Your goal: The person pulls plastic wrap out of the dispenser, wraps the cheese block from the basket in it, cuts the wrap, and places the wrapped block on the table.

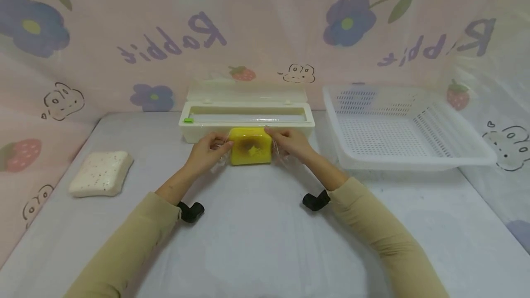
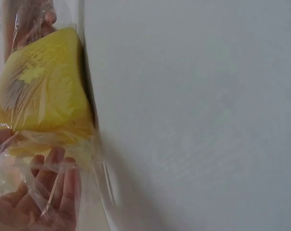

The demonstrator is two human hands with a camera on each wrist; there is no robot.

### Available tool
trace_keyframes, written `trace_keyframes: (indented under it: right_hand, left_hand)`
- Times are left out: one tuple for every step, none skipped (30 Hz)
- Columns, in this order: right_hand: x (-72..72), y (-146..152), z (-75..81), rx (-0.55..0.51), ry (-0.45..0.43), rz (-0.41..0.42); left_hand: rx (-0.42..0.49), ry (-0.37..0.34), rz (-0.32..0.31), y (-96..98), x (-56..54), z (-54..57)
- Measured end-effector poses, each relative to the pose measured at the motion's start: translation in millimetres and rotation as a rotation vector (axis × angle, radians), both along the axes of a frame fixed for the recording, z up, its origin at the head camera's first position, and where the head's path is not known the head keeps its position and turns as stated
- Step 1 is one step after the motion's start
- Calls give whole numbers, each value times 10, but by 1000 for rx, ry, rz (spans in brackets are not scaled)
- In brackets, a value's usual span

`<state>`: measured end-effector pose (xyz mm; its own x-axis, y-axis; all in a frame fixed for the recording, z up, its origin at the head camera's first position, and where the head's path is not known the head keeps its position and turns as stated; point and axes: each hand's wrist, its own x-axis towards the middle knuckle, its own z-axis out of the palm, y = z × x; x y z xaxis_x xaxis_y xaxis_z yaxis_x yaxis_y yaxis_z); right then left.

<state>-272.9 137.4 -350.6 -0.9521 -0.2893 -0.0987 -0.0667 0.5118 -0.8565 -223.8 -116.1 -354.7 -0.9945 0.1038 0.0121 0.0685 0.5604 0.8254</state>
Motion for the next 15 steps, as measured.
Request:
trace_keyframes:
  right_hand:
    - [15, 14, 6, -3, 17, -11]
    - [34, 34, 16, -4, 32, -19]
    - [56, 60, 24, -14, 44, -13]
    - [84, 93, 36, -11, 60, 7]
    - [110, 130, 40, -2, 69, 25]
    - [144, 166, 43, 4, 69, 53]
    - [176, 203, 43, 4, 62, 76]
    - [210, 240, 41, 28, 69, 93]
    - [241, 275, 35, 50, 76, 106]
    - [270, 304, 27, 67, 76, 112]
    - [292, 326, 14, 62, 66, 109]
    - [310, 348, 3, 43, 60, 100]
    - [321, 370, -11, 15, 47, 79]
    - [323, 393, -26, -22, 36, 63]
    - [318, 414, -41, -80, 25, 48]
  left_hand:
    - [-11, -7, 8, 0, -3, 2]
    - [-20, -12, 17, 2, -5, 5]
    - [-29, -17, 26, 2, -7, 5]
    - [-44, -21, 34, 0, -7, 6]
    - [-57, -33, 40, -4, -5, 12]
    - [-69, -46, 43, -13, -1, 21]
    - [-84, -59, 37, -29, 0, 29]
    - [-98, -78, 33, -49, 0, 40]
    - [-112, -98, 24, -80, -2, 49]
    - [-118, -119, 14, -115, -2, 62]
    - [-119, -143, 3, -154, -1, 78]
    - [-119, -161, -8, -195, 1, 95]
    - [-114, -176, -17, -236, 6, 110]
    - [-106, -189, -23, -279, 11, 122]
    - [-86, -203, -37, -323, 21, 138]
